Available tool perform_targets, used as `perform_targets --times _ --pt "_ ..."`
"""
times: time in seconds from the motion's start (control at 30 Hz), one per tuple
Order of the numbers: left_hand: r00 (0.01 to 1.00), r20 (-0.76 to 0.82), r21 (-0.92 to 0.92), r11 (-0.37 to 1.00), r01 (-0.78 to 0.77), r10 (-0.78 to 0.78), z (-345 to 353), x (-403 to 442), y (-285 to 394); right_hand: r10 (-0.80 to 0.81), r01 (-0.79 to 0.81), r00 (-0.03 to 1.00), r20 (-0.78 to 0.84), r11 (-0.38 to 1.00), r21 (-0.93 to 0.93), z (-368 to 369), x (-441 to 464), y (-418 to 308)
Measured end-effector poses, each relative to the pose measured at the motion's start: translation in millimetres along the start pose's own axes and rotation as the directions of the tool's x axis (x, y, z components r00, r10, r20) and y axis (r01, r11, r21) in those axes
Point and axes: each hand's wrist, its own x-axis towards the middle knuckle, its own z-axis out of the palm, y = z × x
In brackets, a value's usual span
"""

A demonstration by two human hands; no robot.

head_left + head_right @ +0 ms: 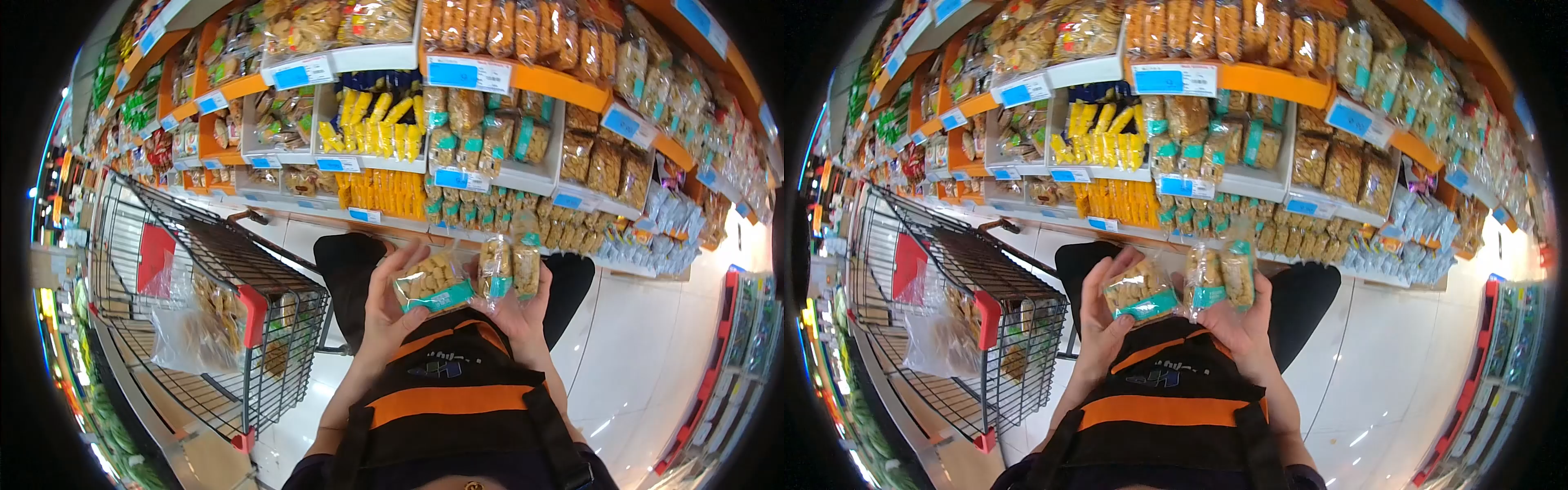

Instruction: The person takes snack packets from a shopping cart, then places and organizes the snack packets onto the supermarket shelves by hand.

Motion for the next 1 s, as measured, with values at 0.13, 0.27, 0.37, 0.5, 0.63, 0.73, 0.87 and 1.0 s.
perform_targets --times 0.13,0.27,0.37,0.5,0.63,0.73,0.87,1.0 --pt "0.958 -0.117 -0.260 0.939 0.225 -0.262 -9 -17 -23 -0.152 0.152 0.988 0.014 0.971 -0.183 7 0 -4" --pt "0.901 -0.023 -0.464 0.803 0.375 -0.434 -12 -32 -44 -0.140 0.033 0.988 -0.067 0.608 -0.793 -5 -18 -5" --pt "0.870 0.190 -0.483 0.727 0.487 -0.456 -22 -45 -49 0.050 -0.144 0.990 -0.135 0.318 -0.937 1 -10 9" --pt "0.968 0.159 0.167 0.972 0.165 -0.192 -38 -54 -39 0.173 -0.181 0.973 -0.150 0.178 -0.967 -2 -4 29" --pt "0.978 0.072 0.313 0.935 0.165 -0.197 -51 -55 -23 0.176 -0.068 0.983 -0.059 0.048 -0.997 5 8 58" --pt "0.999 0.003 0.484 0.874 -0.047 0.052 -62 -53 24 0.241 0.050 0.966 0.096 0.189 -0.981 6 20 51" --pt "0.804 -0.454 0.620 0.784 -0.023 0.384 -126 -88 113 0.289 0.022 0.945 0.150 0.402 -0.916 23 30 35" --pt "0.296 -0.728 0.656 0.754 0.040 0.618 -200 -145 147 0.197 -0.089 0.965 0.173 0.869 -0.487 26 28 28"
